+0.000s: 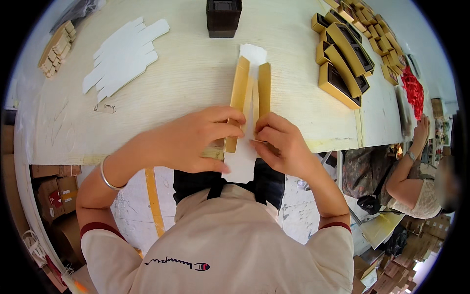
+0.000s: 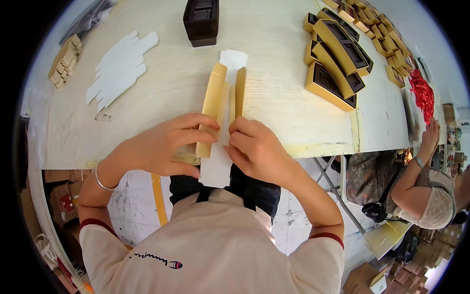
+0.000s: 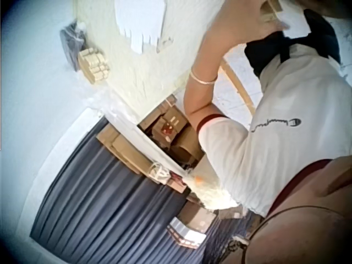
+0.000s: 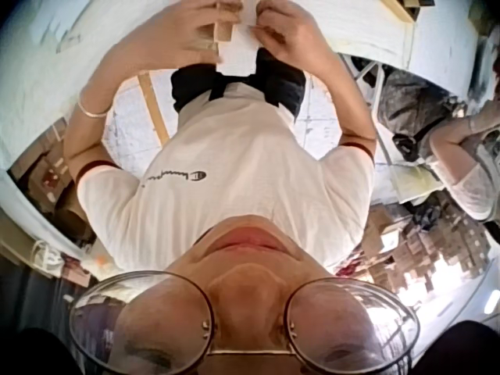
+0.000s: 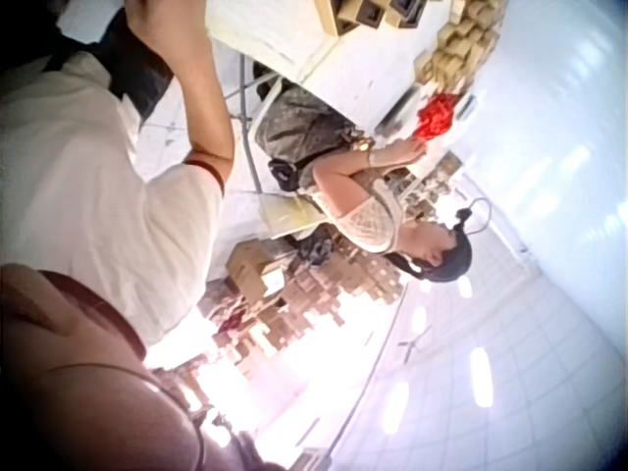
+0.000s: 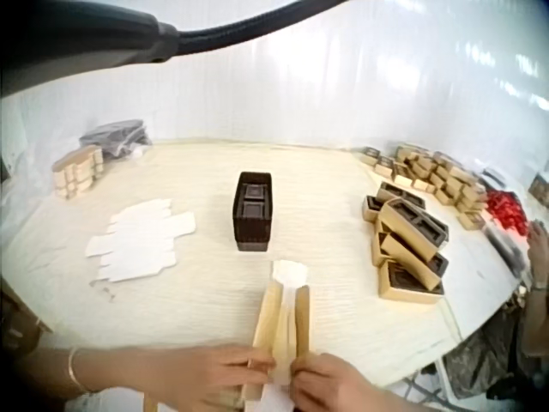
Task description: The person folds flat white cardboard pieces into small rectangular boxes, inserts a black plastic tray into each, and places the finished units on the table. The process repeats continuously with multiple identical items.
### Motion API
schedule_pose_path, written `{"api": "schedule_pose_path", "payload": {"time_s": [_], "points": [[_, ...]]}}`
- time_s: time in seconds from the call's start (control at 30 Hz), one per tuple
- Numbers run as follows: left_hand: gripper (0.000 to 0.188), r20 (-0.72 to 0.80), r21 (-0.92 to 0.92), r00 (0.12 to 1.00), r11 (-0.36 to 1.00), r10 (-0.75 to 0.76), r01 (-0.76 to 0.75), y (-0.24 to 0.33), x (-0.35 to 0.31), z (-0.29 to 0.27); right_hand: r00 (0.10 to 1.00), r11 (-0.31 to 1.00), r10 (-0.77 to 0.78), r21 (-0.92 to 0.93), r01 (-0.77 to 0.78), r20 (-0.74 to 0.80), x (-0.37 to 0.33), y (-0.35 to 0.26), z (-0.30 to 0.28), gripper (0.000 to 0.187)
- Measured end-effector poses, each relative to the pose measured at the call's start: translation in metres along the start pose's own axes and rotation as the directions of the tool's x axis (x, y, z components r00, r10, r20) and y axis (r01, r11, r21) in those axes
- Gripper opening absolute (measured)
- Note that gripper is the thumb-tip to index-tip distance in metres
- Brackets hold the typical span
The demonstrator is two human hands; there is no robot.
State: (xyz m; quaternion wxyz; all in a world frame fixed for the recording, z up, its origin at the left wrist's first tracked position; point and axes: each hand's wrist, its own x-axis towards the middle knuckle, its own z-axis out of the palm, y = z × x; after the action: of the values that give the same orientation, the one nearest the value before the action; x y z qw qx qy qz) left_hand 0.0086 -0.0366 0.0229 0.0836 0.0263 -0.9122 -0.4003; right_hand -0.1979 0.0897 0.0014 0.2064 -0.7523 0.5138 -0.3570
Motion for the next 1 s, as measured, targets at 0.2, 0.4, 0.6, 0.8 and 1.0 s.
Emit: {"api": "schedule_pose_path", "payload": {"time_s": [0.2,0.4,0.6,0.8,1.0], "points": [[0.036,-0.058,0.143,0.998,0.990,0.002,0.007,-0.007,0.016,0.004,0.989,0.987,0.142,0.072,-0.145,0.047,0.010,-0.013,0.000,0.022],[0.019,-0.259,0.207,0.958,0.976,0.122,-0.068,-0.011,0.024,0.032,0.951,0.955,0.278,0.073,-0.289,0.136,0.012,-0.020,-0.006,0.027],[0.010,-0.268,0.093,0.962,0.993,-0.042,0.070,-0.007,0.015,0.029,0.985,0.995,0.004,-0.099,0.013,0.174,-0.007,-0.021,-0.021,0.055],[0.012,-0.100,-0.019,0.955,0.960,-0.279,0.279,0.006,0.019,0.017,0.978,0.918,-0.205,-0.352,0.180,-0.035,-0.020,-0.014,0.006,0.044],[0.030,0.085,-0.539,0.938,0.777,-0.335,0.327,0.005,0.014,0.003,0.919,0.897,0.287,0.413,-0.158,-0.270,-0.001,-0.012,0.011,0.022]]}}
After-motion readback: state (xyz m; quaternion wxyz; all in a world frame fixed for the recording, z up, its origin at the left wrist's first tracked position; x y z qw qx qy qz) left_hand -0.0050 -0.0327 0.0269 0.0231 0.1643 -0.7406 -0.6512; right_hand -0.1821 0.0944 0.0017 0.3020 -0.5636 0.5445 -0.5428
